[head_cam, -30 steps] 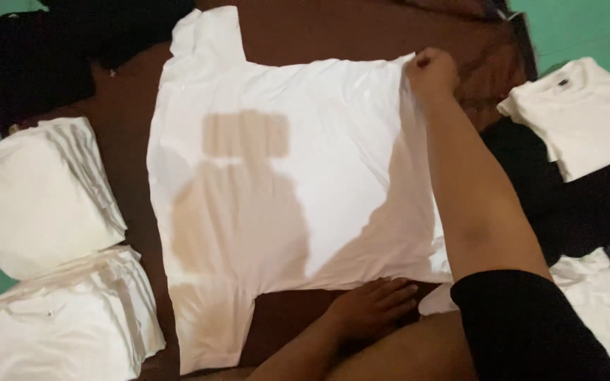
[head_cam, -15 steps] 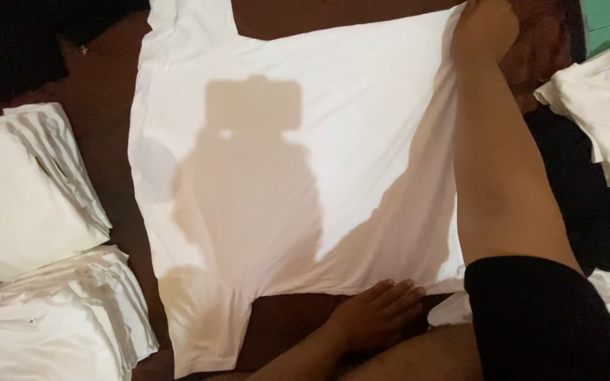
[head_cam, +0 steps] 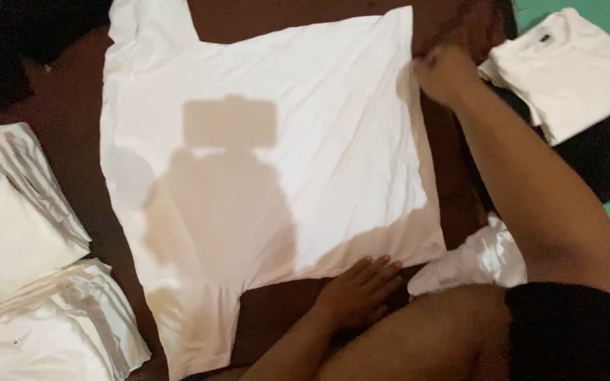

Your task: The person sits on the floor and folds a white t-shirt by hand. They smooth the shirt, fold the sides inward, fold the bottom up, and then fold it in half to create a neat stack.

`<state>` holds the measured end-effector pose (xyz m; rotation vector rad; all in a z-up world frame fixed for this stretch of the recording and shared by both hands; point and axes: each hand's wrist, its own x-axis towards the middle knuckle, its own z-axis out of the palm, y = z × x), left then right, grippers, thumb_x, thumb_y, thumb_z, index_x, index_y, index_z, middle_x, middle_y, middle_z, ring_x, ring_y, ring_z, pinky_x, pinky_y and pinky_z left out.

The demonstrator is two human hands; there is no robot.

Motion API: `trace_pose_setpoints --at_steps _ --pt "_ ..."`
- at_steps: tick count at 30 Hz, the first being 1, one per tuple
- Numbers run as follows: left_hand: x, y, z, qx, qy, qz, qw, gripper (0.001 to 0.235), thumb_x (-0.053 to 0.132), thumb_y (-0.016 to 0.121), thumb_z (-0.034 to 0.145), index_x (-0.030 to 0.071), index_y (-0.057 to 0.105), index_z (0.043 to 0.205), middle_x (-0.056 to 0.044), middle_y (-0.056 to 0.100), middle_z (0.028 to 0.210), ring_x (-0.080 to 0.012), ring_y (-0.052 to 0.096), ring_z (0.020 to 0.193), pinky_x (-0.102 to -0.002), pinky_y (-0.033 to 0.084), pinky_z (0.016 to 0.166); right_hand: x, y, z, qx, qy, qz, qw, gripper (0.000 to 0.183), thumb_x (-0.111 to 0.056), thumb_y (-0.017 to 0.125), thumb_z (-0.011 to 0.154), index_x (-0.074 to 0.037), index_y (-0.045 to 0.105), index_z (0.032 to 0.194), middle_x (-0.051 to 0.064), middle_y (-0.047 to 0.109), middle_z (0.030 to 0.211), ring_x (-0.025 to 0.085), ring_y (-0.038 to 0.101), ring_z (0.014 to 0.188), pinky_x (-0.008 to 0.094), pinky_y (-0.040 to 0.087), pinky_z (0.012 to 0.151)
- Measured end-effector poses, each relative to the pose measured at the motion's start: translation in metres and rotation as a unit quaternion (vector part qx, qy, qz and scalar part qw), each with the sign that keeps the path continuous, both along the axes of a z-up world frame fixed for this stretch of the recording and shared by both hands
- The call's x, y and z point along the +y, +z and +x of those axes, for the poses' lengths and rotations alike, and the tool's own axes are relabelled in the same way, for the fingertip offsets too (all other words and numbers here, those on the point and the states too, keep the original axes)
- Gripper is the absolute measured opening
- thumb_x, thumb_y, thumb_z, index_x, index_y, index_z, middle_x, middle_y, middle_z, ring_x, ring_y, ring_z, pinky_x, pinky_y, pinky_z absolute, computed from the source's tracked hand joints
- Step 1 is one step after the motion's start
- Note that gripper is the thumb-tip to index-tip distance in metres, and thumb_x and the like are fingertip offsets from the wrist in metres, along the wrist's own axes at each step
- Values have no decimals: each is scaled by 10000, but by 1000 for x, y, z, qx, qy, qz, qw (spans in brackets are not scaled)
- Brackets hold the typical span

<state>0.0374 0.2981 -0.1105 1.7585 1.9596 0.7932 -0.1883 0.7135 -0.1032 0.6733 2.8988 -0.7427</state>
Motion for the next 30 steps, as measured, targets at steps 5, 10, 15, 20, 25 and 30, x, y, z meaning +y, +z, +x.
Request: trace_pose_setpoints --at_steps 5,10,15,20,25,30 --pt "0 -6 -1 57 -6 -2 998 700 366 637 897 98 503 1529 -112 332 1697 -334 283 1581 -533 230 1273 -73 70 92 -214 -38 32 976 432 -572 657 915 -151 757 926 125 748 1071 372 688 1022 512 511 816" --pt "3 -14 5 90 39 40 994 762 370 640 884 167 407 1580 -82 384 1654 -330 410 1494 -479 344 1231 -108 77 169 -122 -20 -59 991 414 -303 691 939 18 667 1199 267 744 1051 496 702 1012 598 552 833" --pt "3 -1 -1 174 58 57 981 726 399 632 871 190 462 1545 -45 410 1628 -278 445 1471 -419 384 1216 -125 82 190 -138 -46 -166 975 342 -253 683 936 21 723 1136 257 752 1040 433 714 1008 515 576 828" --pt "3 2 -1 174 58 31 983 702 374 620 905 210 429 1561 -18 385 1631 -246 421 1482 -409 345 1244 -103 43 195 -121 -53 -209 969 285 -266 740 906 -24 737 1056 225 737 991 375 717 948 470 563 762" --pt "2 -7 2 161 66 51 983 722 351 657 888 195 440 1558 -28 397 1636 -255 425 1487 -416 349 1247 -94 49 200 -100 -109 -302 942 251 -206 742 905 -11 671 1046 164 692 958 279 656 882 386 545 732" --pt "1 -13 3 192 69 58 977 758 398 668 860 218 441 1560 -23 389 1647 -245 425 1490 -402 350 1247 -95 52 208 -89 -158 -432 883 403 -138 807 875 29 591 1173 124 639 903 192 581 745 295 498 677"
